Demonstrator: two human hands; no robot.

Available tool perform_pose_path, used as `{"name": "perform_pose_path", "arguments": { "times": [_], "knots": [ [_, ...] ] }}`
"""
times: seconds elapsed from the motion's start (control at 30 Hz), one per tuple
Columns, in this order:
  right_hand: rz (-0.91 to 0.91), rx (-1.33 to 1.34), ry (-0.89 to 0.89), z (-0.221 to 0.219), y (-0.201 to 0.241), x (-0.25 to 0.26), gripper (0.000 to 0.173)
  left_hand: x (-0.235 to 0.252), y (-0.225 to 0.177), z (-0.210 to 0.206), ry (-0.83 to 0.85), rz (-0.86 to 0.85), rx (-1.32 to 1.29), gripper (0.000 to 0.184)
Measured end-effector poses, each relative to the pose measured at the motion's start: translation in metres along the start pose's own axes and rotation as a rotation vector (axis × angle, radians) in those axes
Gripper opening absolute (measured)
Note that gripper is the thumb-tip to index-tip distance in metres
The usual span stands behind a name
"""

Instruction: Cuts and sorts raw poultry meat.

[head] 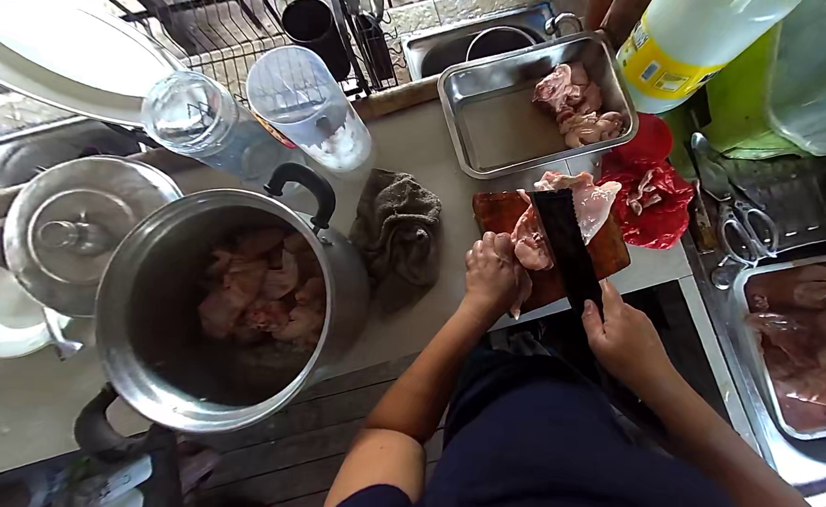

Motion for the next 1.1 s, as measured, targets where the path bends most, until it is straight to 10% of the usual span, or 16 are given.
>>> {"name": "perform_pose_path", "arguments": {
  "times": [0.57,0.83,1.1],
  "knots": [
    [-0.168,0.01,0.196,-0.011,0.035,0.079,0.035,0.006,-0.007,0.005,0.121,-0.016,0.053,0.021],
    [-0.32,0.733,0.31,-0.032,-0.024,0.092,0.026,0.007,-0.002,0.012,0.119,-0.008,0.074,0.027],
    [0.017,0.134,0.008,-0.009,0.002,0.042,0.029,0.015,0.001,0.019,0.197,-0.066,0.08,0.026]
  ]
}}
Point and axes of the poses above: each hand's wrist, its own x-axis towards the middle knuckle, its own z-axis out of the back of the hand, y = z × x, the point moved 3 cm from there along x, towards the middle knuckle, and after that the axes turned 11 degrees about -y, right-handed, at the moved point
